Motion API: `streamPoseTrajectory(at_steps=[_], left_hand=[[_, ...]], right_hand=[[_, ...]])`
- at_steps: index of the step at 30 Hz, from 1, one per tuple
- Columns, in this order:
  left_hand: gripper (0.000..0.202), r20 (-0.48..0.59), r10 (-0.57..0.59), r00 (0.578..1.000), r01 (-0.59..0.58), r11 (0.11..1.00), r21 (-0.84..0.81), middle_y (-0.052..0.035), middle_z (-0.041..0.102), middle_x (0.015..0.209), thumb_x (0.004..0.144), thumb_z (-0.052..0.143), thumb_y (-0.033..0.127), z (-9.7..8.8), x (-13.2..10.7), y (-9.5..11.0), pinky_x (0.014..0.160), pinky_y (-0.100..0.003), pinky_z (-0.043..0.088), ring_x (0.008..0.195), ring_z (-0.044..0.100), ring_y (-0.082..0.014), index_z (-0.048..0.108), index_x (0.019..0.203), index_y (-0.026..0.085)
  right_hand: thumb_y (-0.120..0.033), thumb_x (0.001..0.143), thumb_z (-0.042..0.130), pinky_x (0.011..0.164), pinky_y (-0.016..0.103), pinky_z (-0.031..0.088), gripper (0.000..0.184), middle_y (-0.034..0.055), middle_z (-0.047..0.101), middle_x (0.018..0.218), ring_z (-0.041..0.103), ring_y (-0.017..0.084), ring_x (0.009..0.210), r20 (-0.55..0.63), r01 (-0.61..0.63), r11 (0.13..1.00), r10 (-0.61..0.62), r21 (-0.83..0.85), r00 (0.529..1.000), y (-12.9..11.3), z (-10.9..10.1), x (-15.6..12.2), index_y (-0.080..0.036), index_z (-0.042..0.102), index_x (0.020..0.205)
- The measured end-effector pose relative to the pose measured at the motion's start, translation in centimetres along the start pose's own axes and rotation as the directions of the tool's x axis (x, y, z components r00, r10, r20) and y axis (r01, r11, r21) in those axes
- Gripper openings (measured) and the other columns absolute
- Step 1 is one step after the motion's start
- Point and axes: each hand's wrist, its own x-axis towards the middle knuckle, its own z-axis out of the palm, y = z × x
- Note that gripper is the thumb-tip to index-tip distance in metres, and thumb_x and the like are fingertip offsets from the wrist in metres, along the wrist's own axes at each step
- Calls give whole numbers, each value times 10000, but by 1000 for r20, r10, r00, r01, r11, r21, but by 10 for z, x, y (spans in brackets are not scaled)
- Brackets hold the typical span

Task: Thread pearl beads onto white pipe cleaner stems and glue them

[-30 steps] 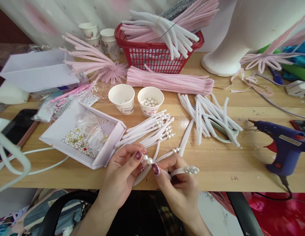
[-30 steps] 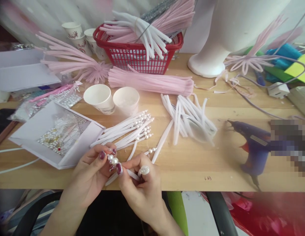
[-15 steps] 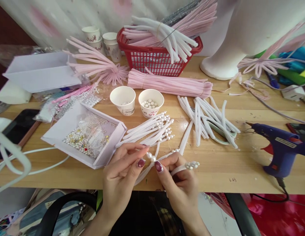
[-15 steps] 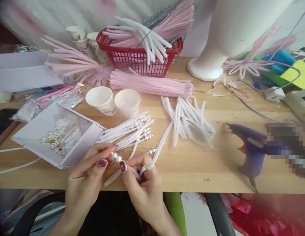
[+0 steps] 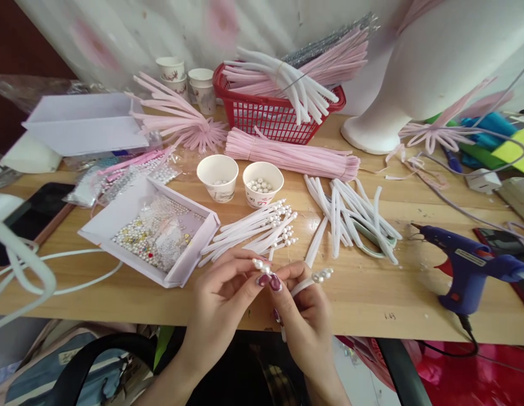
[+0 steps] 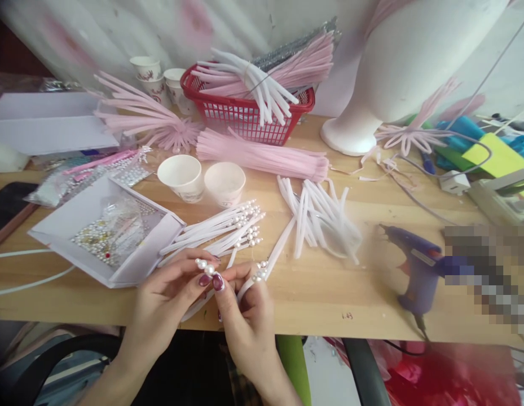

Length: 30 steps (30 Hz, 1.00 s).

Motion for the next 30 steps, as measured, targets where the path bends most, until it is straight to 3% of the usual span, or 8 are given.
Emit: streamPoseTrajectory(at_steps=[2,5,9,14,17,21,27,30], left_hand=[[127,28,172,985,-174,965,197,5,735,929,944,706,182,-1,2,2,771,-165,566,883,708,-118,776,853,235],[209,126,364,923,-382,829,409,35,689,839,955,617,56,-3,3,6,799,-142,520,835,670,-86,671,823,208],[227,196,405,893,-448,760,470,36,663,856,969,550,7,-4,4,10,802,-144,490,825,637,-80,630,895,207],[215,127,319,939,-343,864,368,38,656,805,1006,530,101,-2,2,8,743,-168,494,767,617,-98,621,853,222],[241,-6,117,993,-113,977,182,39,601,711,1029,562,276,0,-2,7,597,-184,470,629,552,-102,642,809,221],[210,-94,-108,990,109,994,7,54,510,603,981,647,384,4,-8,5,473,-196,380,512,445,-91,734,885,218],[118,-88,-10,996,15,998,59,-7,720,836,909,735,327,6,-4,4,404,-202,346,500,468,-77,791,922,223],[122,-83,31,996,-22,994,106,-7,728,798,919,715,295,6,-2,5,461,-201,421,573,558,-107,779,848,219]], right_hand=[[-352,1033,650,484,173,332,156,-69,536,665,388,77,531,-10,25,999,-26,-40,1000,0,0,0,-235,656,931],[-345,1031,651,476,170,333,177,-65,542,659,396,74,525,-20,53,994,-55,-94,998,-1,-1,0,-225,660,902],[-340,1026,660,474,167,358,159,-76,506,628,415,74,511,-54,83,988,-90,-129,994,0,-2,1,-225,665,916],[-377,1024,662,458,175,355,192,-71,533,616,434,78,498,-65,70,994,-75,-80,995,1,0,2,-219,664,915],[-433,996,697,472,184,353,234,-81,517,600,410,79,494,-115,28,1000,-28,-6,993,-1,5,0,-222,664,903],[-510,928,761,513,208,372,312,-85,505,602,397,86,511,-224,-8,999,18,47,975,-6,12,-2,-218,669,868],[-544,910,761,510,229,358,351,-76,487,603,388,104,523,-226,-23,1000,23,4,974,-7,14,-3,-210,665,864],[-541,922,747,502,228,336,348,-74,466,604,378,108,529,-224,-22,1000,19,-10,974,-5,13,-3,-208,658,877]])
